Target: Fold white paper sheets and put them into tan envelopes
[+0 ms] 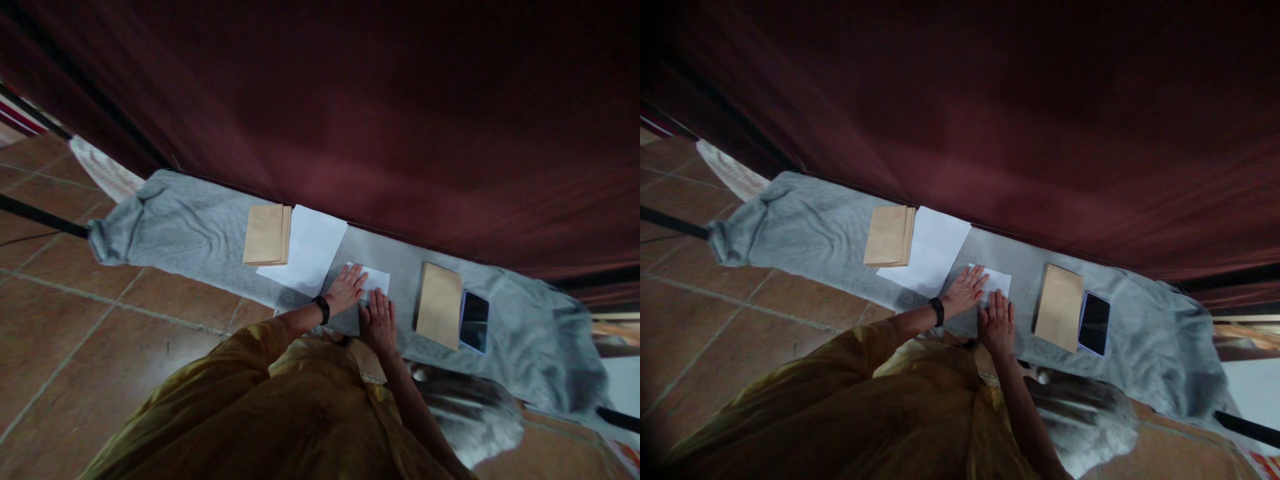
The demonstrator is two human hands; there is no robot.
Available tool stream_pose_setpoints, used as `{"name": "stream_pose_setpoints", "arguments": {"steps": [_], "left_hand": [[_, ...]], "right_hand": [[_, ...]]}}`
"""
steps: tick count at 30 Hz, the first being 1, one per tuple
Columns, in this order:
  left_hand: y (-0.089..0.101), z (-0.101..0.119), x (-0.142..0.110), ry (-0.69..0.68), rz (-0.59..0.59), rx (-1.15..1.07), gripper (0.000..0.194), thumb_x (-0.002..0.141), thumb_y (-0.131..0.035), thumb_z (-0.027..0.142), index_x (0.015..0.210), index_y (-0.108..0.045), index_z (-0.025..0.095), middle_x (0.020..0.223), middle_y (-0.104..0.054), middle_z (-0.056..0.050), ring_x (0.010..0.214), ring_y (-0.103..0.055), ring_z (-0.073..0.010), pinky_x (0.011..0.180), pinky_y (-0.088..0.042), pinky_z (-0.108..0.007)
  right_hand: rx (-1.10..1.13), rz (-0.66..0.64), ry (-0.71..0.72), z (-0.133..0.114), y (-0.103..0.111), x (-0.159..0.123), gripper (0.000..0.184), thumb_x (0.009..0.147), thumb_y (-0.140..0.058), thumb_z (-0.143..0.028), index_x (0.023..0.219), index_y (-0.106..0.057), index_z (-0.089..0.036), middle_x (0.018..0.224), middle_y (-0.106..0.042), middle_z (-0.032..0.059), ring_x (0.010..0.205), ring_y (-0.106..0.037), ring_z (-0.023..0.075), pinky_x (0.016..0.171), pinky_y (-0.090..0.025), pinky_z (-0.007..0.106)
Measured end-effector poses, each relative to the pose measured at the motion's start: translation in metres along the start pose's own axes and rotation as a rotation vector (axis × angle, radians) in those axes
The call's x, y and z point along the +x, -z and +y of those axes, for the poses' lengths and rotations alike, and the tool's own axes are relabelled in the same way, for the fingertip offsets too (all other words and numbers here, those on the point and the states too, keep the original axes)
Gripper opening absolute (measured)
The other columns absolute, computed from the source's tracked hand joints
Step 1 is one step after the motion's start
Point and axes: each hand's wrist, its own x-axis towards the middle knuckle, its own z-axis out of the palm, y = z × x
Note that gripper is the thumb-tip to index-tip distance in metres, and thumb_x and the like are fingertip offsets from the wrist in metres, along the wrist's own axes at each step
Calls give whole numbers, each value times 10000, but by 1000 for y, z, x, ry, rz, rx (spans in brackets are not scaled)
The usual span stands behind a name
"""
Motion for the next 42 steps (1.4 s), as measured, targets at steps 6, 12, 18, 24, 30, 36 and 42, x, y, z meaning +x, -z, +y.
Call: {"name": "stream_pose_setpoints", "arguments": {"steps": [6,12,18,24,30,36,42], "left_hand": [[-1,-1,-1,1,5,16,574,1026,-354,354,1529,-354,78,1609,-319,-215,1509,-282,-311,1221,-215,-523],[-2,-2,-1,-2,6,29,595,1026,-357,367,1526,-342,45,1604,-313,-237,1513,-268,-322,1221,-206,-527],[-2,1,0,5,-3,21,595,1016,-364,357,1523,-353,46,1600,-327,-231,1511,-275,-317,1225,-190,-554],[3,1,-1,-40,11,-4,551,1022,-373,350,1531,-374,138,1622,-325,-158,1513,-277,-288,1229,-179,-555],[-1,-2,-6,-9,68,-37,569,1035,-355,485,1538,-370,220,1637,-315,-105,1522,-260,-248,1240,-185,-495],[-4,-10,-5,145,80,-15,641,1027,-343,504,1534,-357,111,1622,-329,-154,1515,-275,-252,1226,-237,-478],[13,-9,12,224,22,-73,489,995,-401,248,1459,-446,99,1505,-490,-172,1407,-430,-288,1160,-337,-487]], "right_hand": [[-23,2,4,-3,-1,-1,561,1058,-315,-370,1564,-312,-128,1597,-366,185,1462,-348,286,1167,-282,527],[-32,15,-34,-6,1,-2,579,1058,-314,-418,1561,-336,-131,1610,-340,181,1453,-356,320,1158,-282,528],[-13,28,-32,-7,1,-2,577,1057,-309,-409,1567,-327,-139,1615,-332,176,1450,-357,323,1156,-275,541],[-17,17,-56,-9,2,-2,575,1053,-309,-410,1556,-354,-136,1615,-330,176,1457,-351,323,1168,-265,551],[-33,50,-24,-7,-2,-3,591,1041,-322,-424,1547,-375,-123,1608,-343,182,1448,-369,331,1160,-286,541],[-27,80,8,-6,-4,-5,588,1028,-328,-406,1559,-361,-156,1598,-366,170,1436,-394,341,1155,-287,561],[-12,91,-8,-6,-6,-5,597,1037,-305,-428,1563,-348,-148,1602,-357,176,1433,-400,338,1148,-290,554]]}}
